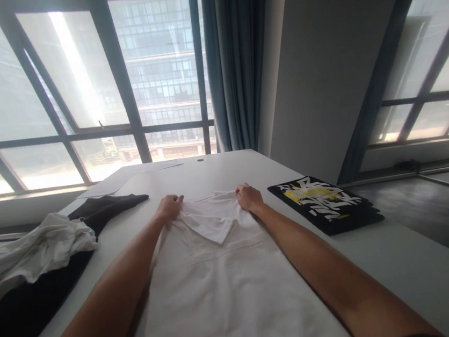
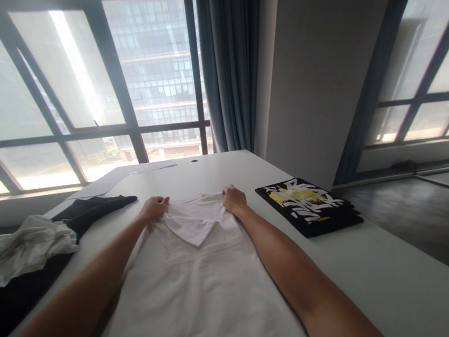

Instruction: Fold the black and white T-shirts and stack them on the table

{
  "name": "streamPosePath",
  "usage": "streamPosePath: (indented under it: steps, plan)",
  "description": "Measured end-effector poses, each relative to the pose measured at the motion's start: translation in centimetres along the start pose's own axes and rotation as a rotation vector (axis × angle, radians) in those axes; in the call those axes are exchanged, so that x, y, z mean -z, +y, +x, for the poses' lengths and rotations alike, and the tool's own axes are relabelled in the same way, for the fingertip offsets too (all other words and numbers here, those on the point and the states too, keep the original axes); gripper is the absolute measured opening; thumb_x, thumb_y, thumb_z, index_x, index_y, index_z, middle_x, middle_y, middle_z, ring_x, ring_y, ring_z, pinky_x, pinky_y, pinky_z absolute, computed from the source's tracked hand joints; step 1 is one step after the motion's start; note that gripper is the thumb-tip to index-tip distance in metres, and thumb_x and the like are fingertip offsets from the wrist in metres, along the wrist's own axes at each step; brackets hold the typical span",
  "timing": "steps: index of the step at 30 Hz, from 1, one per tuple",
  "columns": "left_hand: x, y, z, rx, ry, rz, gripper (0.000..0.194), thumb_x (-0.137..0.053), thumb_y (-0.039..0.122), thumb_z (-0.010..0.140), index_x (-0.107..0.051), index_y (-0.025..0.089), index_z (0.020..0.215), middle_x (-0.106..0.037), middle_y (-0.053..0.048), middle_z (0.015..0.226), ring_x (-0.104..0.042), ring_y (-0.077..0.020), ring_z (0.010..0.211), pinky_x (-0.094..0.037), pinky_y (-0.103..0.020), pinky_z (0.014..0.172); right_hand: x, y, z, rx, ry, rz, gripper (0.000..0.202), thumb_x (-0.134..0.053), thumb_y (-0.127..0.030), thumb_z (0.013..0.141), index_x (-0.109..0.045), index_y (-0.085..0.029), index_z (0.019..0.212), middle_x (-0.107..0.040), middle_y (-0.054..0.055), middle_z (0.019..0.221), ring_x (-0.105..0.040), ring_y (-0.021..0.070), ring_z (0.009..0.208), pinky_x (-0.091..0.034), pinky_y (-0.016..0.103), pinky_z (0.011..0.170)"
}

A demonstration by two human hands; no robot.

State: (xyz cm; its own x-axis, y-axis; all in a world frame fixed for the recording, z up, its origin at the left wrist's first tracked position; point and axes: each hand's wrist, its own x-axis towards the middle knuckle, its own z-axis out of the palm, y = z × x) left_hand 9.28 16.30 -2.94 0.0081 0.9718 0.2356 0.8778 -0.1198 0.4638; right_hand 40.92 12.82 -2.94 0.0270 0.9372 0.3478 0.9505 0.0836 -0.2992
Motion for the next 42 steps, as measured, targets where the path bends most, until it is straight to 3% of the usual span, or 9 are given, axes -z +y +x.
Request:
streamPosePath:
  steps: [2, 5, 9, 15, 24, 27, 30, 33, 42]
  plan:
    - [1.0, -1.1, -0.2, -0.032, -0.011, -0.044, 0.047, -0.041, 0.048, 0.09, -0.077, 0.019, 0.091, -0.077, -0.007, 0.084, -0.068, -0.0202, 0.079, -0.049, -0.027, 0.072, 1.7, -0.7, -0.2, 0.069, -0.125, 0.128, 0.03, -0.059, -0.011, 0.082, -0.07, -0.017, 0.11, -0.068, 0.011, 0.115, -0.065, 0.0205, 0.098, -0.049, 0.028, 0.083]
    - [2.4, -3.2, -1.0, -0.098, -0.028, -0.065, 0.047, -0.041, 0.049, 0.088, -0.077, 0.02, 0.094, -0.076, -0.004, 0.08, -0.068, -0.0212, 0.079, -0.049, -0.029, 0.075, 4.3, -2.4, -0.5, 0.229, -0.63, 0.414, 0.044, -0.067, -0.01, 0.074, -0.068, -0.017, 0.118, -0.069, 0.008, 0.116, -0.066, 0.0179, 0.097, -0.051, 0.024, 0.08]
    - [2.8, -4.9, -2.2, -0.266, -0.041, -0.012, 0.036, -0.048, 0.043, 0.082, -0.078, 0.025, 0.089, -0.076, -0.003, 0.097, -0.066, -0.0239, 0.098, -0.043, -0.034, 0.094, 6.2, -5.4, -1.8, 0.353, -0.997, 0.325, 0.084, -0.089, -0.03, 0.053, -0.062, -0.02, 0.132, -0.063, 0.01, 0.129, -0.061, 0.0242, 0.115, -0.049, 0.029, 0.093]
    - [1.4, -4.3, -3.1, -0.26, 0.048, 0.083, 0.032, -0.049, 0.045, 0.083, -0.072, 0.022, 0.085, -0.074, -0.004, 0.094, -0.064, -0.0238, 0.1, -0.039, -0.036, 0.1, 6.4, -9.1, -4.6, 0.441, -0.845, -0.054, 0.131, -0.092, -0.057, 0.038, -0.036, -0.027, 0.153, -0.036, 0.012, 0.156, -0.043, 0.0335, 0.137, -0.041, 0.036, 0.107]
    - [0.5, -4.0, -3.4, -0.237, 0.235, 0.036, 0.027, -0.051, 0.041, 0.086, -0.066, 0.021, 0.095, -0.073, -0.005, 0.087, -0.066, -0.0224, 0.091, -0.041, -0.035, 0.096, 7.4, -11.0, -5.8, 0.493, -0.621, -0.221, 0.058, -0.081, -0.03, 0.069, -0.066, -0.02, 0.124, -0.068, 0.011, 0.121, -0.064, 0.0263, 0.107, -0.05, 0.029, 0.082]
    - [0.5, -3.5, -3.9, -0.265, 0.31, 0.06, 0.025, -0.057, 0.036, 0.083, -0.067, 0.021, 0.1, -0.074, -0.006, 0.093, -0.064, -0.0243, 0.099, -0.034, -0.039, 0.103, 7.6, -11.6, -6.2, 0.513, -0.544, -0.18, 0.035, -0.076, -0.042, 0.076, -0.073, -0.021, 0.105, -0.073, 0.009, 0.104, -0.067, 0.0238, 0.093, -0.048, 0.028, 0.074]
    - [0.8, -3.0, -4.5, -0.272, 0.384, 0.116, 0.021, -0.06, 0.035, 0.084, -0.069, 0.023, 0.099, -0.072, -0.006, 0.1, -0.059, -0.0265, 0.108, -0.029, -0.042, 0.106, 7.2, -12.2, -6.8, 0.528, -0.68, -0.177, 0.042, -0.078, -0.058, 0.068, -0.075, -0.02, 0.087, -0.074, 0.008, 0.091, -0.067, 0.0224, 0.083, -0.047, 0.026, 0.068]
    - [1.2, -2.7, -4.9, -0.24, 0.425, 0.161, 0.019, -0.06, 0.037, 0.085, -0.072, 0.024, 0.092, -0.071, -0.007, 0.1, -0.056, -0.0287, 0.11, -0.025, -0.046, 0.106, 6.6, -12.6, -7.1, 0.508, -0.714, -0.247, 0.029, -0.082, -0.042, 0.064, -0.075, -0.018, 0.078, -0.074, 0.008, 0.082, -0.067, 0.0223, 0.079, -0.047, 0.026, 0.067]
    - [1.2, -2.5, -5.1, -0.208, 0.371, -0.008, 0.021, -0.059, 0.035, 0.085, -0.073, 0.021, 0.093, -0.069, -0.006, 0.104, -0.065, -0.0196, 0.088, -0.046, -0.028, 0.077, 5.8, -8.3, -3.5, 0.303, -0.208, -0.266, 0.021, -0.063, -0.021, 0.081, -0.072, -0.018, 0.1, -0.072, 0.014, 0.102, -0.068, 0.0255, 0.091, -0.048, 0.032, 0.077]
